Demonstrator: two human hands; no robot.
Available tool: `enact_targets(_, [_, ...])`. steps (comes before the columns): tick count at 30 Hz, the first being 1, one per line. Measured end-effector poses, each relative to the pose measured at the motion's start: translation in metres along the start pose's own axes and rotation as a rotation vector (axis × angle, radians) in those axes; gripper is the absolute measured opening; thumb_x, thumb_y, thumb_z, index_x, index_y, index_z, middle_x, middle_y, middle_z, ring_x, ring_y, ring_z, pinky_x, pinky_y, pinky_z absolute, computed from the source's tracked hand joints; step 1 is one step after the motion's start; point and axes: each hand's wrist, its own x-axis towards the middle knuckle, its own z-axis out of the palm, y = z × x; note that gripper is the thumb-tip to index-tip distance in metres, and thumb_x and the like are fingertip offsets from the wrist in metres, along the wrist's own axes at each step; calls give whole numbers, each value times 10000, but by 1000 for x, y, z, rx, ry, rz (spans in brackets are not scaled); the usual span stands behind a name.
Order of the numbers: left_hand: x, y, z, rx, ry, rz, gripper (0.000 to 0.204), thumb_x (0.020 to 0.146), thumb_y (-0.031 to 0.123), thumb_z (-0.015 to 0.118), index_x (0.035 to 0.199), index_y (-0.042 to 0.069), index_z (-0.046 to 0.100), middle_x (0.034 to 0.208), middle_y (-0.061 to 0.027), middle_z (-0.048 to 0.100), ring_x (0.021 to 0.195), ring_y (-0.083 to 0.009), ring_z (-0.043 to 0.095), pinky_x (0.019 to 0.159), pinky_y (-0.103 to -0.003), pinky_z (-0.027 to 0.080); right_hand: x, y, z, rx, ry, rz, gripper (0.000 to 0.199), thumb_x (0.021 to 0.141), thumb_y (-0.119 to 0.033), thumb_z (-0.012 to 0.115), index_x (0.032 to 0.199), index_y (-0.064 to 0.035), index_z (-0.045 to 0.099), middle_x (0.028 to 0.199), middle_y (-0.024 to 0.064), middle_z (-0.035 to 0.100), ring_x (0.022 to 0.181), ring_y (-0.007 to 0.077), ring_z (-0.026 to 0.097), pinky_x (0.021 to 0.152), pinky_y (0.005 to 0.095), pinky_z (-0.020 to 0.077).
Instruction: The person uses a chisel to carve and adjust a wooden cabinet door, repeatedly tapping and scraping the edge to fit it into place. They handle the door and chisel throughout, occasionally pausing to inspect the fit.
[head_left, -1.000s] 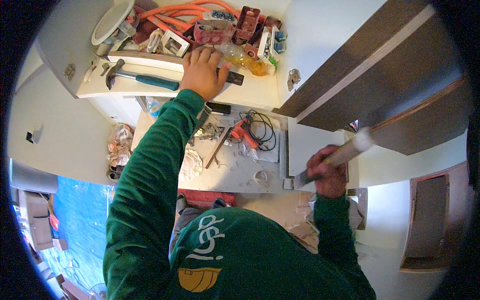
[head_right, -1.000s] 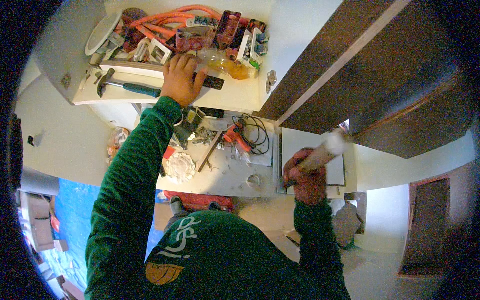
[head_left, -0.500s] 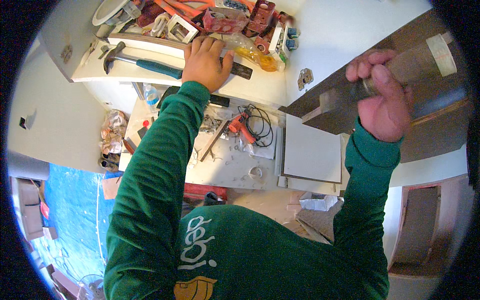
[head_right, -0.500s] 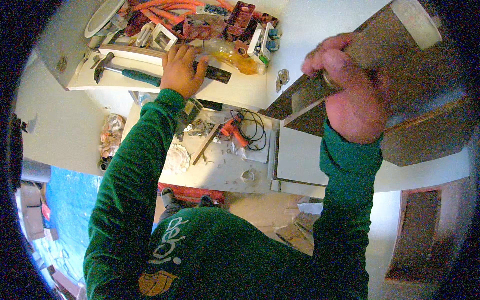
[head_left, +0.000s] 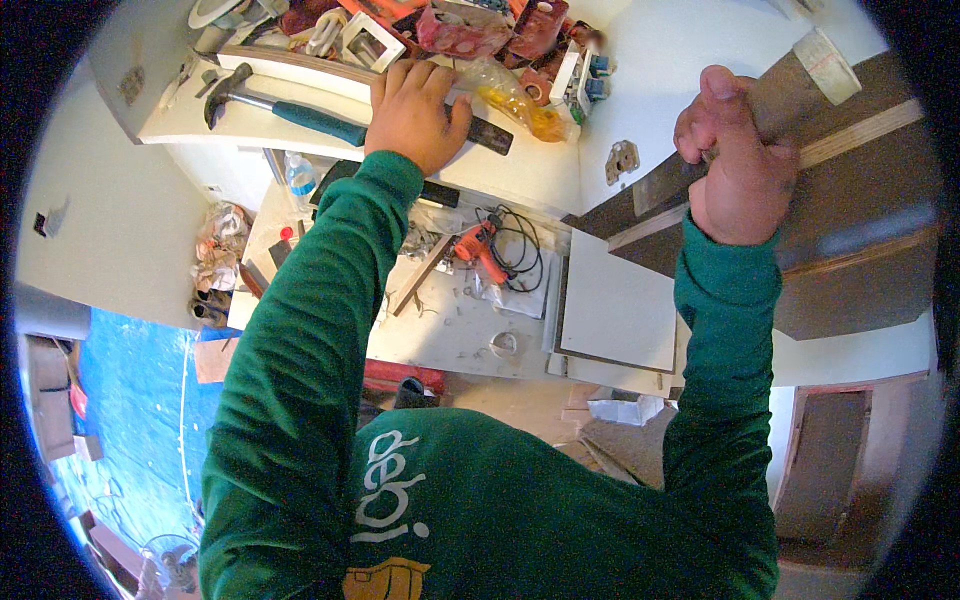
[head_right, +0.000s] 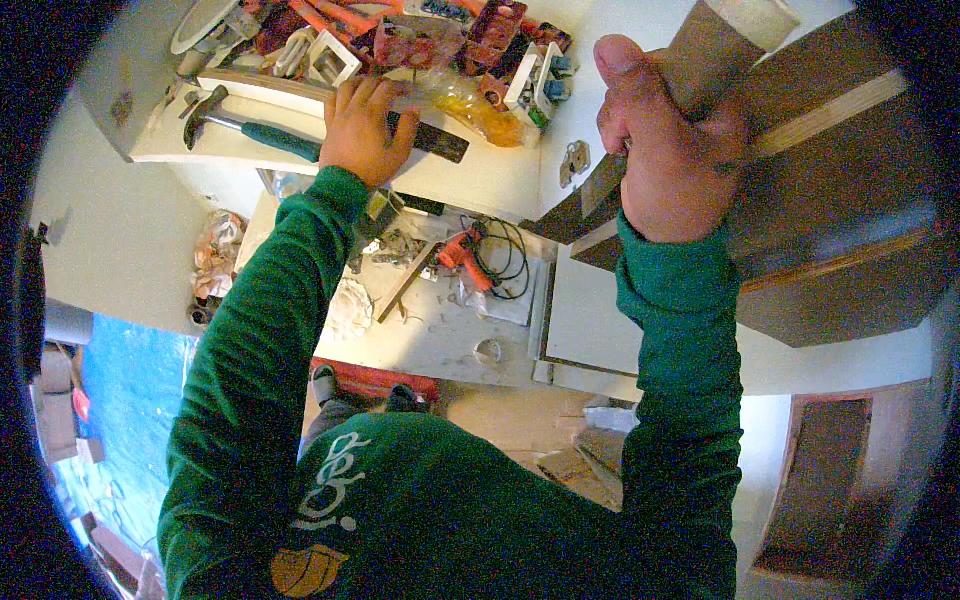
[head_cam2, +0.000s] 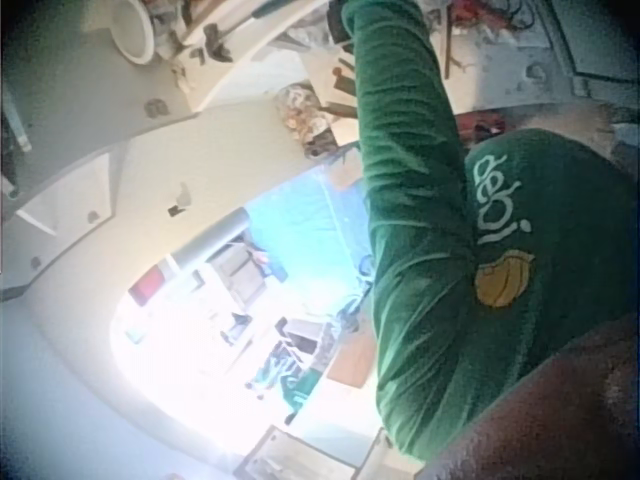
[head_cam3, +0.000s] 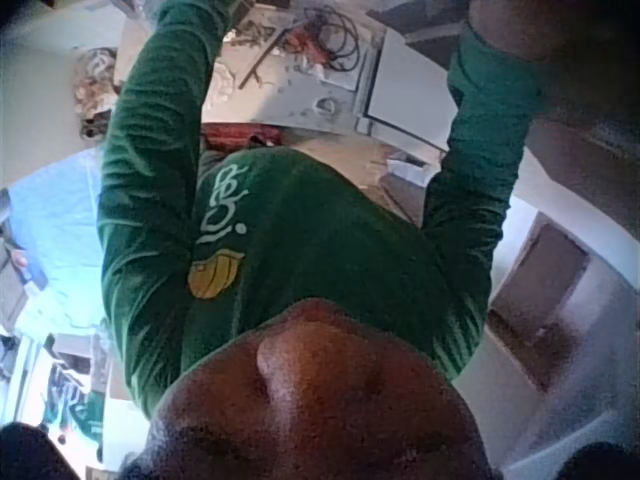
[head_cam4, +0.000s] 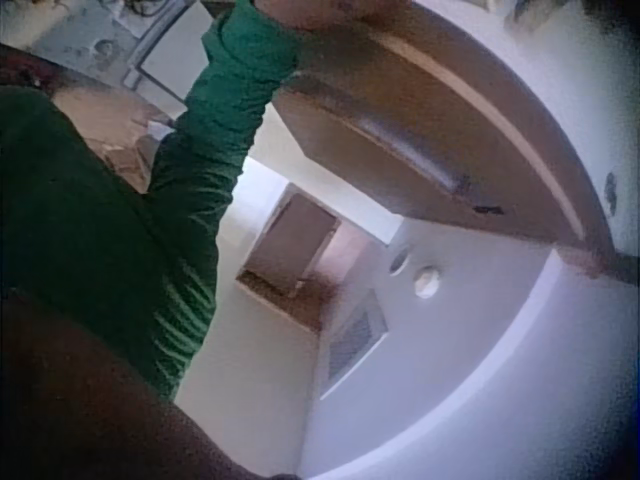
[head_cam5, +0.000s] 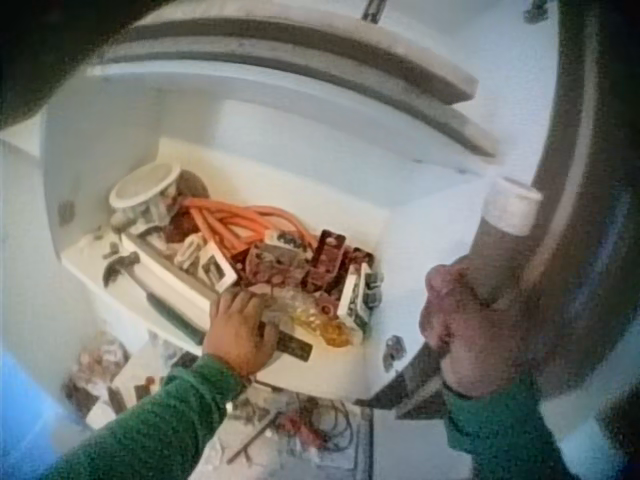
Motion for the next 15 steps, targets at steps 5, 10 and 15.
enact_targets(5, [0, -1, 1, -18, 8, -26, 358, 879, 309, 644, 1143, 71, 691, 1208, -116, 652, 1268, -344, 506, 1085, -496, 356, 9, 2, 2, 85, -78, -5, 187, 917, -179, 746, 906, -34, 628, 667, 38, 528, 621, 155, 528, 561, 318, 444])
enact_targets(10, [0, -1, 0, 1, 0, -30, 363, 877, 309, 653, 1146, 69, 690, 1209, -119, 654, 1268, -344, 506, 1085, -495, 355, 14, 0, 3, 2, -98, -53, 232, 889, -213, 768, 877, -24, 633, 644, 36, 578, 559, 155, 569, 569, 311, 478])
enact_targets(15, [2, -1, 0, 4, -19, -41, 365, 875, 307, 654, 1149, 70, 690, 1215, -124, 654, 1274, -352, 504, 1087, -494, 355, 14, -2, 6, 42, -88, 50, 221, 896, -199, 767, 867, -34, 623, 646, 30, 534, 573, 160, 542, 546, 313, 447])
